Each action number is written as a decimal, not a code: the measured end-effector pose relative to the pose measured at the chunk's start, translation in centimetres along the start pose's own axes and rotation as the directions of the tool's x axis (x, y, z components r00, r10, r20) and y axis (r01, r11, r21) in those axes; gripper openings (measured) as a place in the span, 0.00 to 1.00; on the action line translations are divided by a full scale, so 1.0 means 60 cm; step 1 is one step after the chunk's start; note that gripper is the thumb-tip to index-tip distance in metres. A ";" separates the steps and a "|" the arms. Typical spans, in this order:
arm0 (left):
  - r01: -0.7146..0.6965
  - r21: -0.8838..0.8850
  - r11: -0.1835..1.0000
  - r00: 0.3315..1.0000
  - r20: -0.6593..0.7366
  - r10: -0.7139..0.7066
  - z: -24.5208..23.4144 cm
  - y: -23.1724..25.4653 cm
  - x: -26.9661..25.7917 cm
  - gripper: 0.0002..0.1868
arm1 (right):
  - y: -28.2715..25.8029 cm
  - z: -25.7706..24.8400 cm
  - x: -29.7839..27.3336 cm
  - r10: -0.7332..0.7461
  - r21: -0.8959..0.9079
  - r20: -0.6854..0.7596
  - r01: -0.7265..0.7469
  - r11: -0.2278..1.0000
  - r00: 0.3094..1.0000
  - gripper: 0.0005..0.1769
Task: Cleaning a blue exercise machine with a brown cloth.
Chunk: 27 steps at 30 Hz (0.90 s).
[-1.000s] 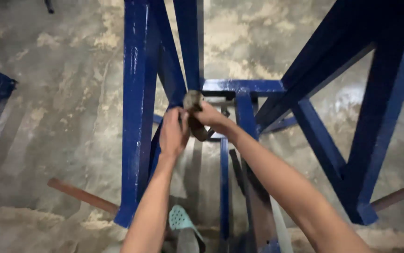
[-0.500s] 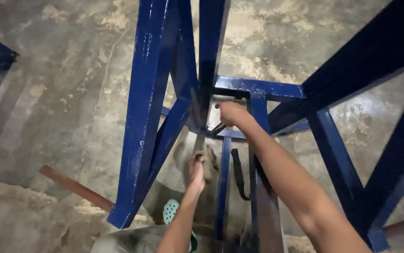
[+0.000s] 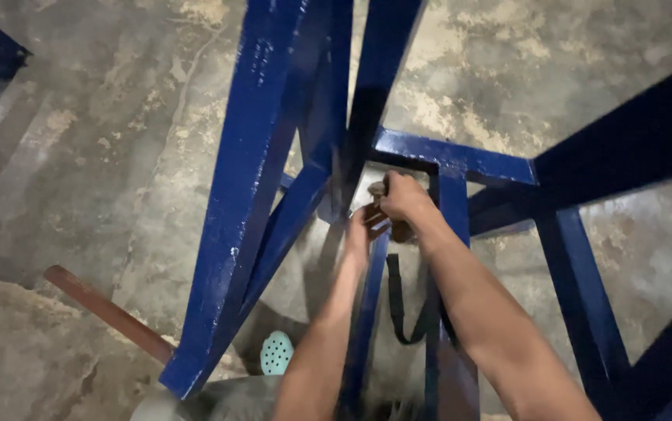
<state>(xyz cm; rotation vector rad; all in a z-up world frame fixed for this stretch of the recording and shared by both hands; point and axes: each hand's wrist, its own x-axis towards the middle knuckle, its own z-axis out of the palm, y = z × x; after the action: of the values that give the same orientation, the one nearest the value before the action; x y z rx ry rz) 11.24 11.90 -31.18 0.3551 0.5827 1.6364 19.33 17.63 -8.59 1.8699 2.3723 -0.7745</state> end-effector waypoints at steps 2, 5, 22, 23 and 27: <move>-0.131 0.294 0.947 0.991 0.050 0.121 0.000 -0.022 0.018 0.22 | -0.008 -0.008 -0.007 0.003 0.025 -0.046 -0.002 1.000 0.999 0.32; -0.309 0.787 0.534 0.951 0.237 0.201 0.077 0.013 0.015 0.22 | 0.000 -0.001 0.001 0.003 0.055 -0.102 0.003 0.998 0.995 0.27; 0.219 0.971 0.095 0.975 -0.214 -0.059 0.090 0.201 -0.335 0.34 | -0.023 0.042 -0.055 -0.430 0.338 -0.013 0.409 0.848 0.903 0.19; 0.198 0.980 0.005 0.980 -0.198 -0.018 0.059 0.194 -0.357 0.33 | -0.036 0.028 -0.090 -0.496 0.318 -0.043 0.482 0.816 0.867 0.21; -0.150 0.946 -0.289 0.986 0.165 0.026 -0.120 0.137 -0.419 0.26 | -0.063 0.026 -0.210 -0.690 0.315 0.142 0.629 0.711 0.709 0.29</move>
<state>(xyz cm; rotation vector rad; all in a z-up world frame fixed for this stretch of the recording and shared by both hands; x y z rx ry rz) 4.38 -14.62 -29.99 1.7923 1.9117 0.7315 18.98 5.00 -4.60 0.8012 2.8719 -1.3048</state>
